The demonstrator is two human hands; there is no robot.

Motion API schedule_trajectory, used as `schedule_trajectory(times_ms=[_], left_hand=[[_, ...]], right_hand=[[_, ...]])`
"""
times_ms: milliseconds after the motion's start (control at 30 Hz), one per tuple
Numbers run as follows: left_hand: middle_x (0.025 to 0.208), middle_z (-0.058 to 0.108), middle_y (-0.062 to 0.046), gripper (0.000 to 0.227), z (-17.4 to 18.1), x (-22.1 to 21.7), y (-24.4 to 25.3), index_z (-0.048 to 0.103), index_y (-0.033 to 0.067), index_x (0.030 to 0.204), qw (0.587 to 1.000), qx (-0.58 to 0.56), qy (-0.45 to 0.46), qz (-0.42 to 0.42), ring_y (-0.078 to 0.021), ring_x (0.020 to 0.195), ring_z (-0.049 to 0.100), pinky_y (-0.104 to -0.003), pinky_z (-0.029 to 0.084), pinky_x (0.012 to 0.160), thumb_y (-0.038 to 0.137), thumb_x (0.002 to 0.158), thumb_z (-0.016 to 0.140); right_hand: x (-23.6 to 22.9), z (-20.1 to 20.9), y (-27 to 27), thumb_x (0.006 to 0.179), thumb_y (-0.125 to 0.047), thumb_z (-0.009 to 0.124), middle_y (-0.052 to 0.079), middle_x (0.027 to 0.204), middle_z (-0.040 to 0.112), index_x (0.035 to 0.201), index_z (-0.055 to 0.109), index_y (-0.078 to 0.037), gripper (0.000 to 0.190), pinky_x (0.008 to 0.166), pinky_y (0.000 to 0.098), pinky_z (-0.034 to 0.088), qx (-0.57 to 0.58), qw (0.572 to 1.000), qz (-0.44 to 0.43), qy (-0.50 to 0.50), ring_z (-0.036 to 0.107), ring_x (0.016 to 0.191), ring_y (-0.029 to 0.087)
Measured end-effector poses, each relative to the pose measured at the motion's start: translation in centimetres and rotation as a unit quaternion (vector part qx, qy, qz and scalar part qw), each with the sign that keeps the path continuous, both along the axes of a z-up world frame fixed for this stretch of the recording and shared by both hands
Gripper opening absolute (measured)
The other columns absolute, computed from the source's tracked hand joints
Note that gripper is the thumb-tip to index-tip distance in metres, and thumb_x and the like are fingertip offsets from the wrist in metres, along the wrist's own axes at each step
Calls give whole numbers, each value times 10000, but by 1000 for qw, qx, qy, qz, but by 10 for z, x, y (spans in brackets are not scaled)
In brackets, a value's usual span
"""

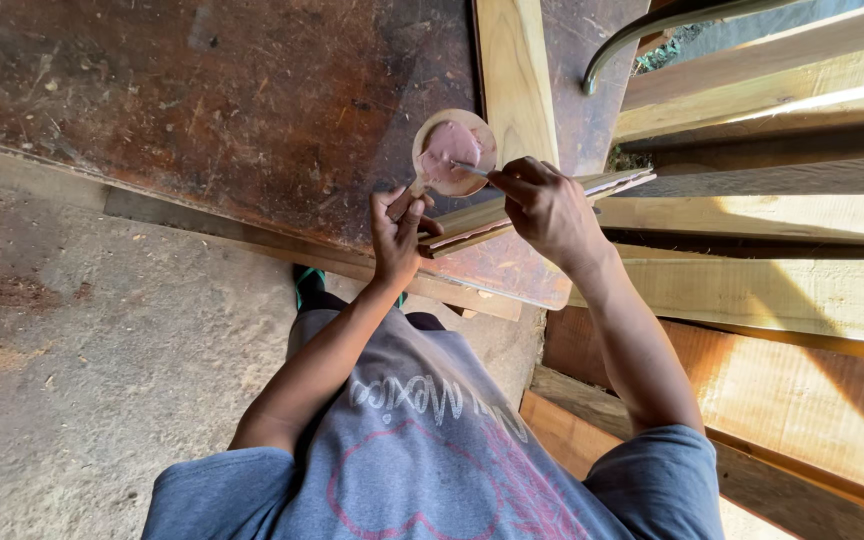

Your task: The person applies a pink paste to the edges of wooden planks using a small wooden spatula. They repeatedly dip the spatula into a container of paste and spread it along the plank edges, then set the planks aside on the workbench.

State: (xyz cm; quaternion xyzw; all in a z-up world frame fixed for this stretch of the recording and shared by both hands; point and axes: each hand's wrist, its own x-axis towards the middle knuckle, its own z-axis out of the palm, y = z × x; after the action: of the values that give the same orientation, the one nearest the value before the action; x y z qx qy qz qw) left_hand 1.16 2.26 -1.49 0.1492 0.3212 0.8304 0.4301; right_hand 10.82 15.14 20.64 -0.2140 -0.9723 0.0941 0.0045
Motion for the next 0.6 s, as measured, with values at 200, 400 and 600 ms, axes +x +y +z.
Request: schedule_trajectory(times_ms=[200,400,600], left_hand=[[1083,649,-108,337,4,0,-1,394,77,1224,1000,2,-14,6,-181,684,702,-292,600,574,298,1075,600],[1113,661,-137,318,-3,5,-1,383,70,1250,1000,15,13,7,-185,728,687,-307,610,623,250,1092,594],[1092,687,-152,263,-5,2,-6,404,75,1247,1000,11,21,-1,-199,702,721,-316,646,575,223,1087,551]], right_hand=[[1,-6,2,848,47,660,105,1070,740,1166,762,-62,351,720,363,615,-28,999,21,-4,721,789,258],[-6,5,-4,934,56,636,121,1087,743,1211,755,-64,324,727,366,613,-41,999,-11,11,729,791,259],[8,4,-11,839,72,651,145,1079,735,1177,757,-65,380,697,359,607,-117,992,10,41,722,781,267]])
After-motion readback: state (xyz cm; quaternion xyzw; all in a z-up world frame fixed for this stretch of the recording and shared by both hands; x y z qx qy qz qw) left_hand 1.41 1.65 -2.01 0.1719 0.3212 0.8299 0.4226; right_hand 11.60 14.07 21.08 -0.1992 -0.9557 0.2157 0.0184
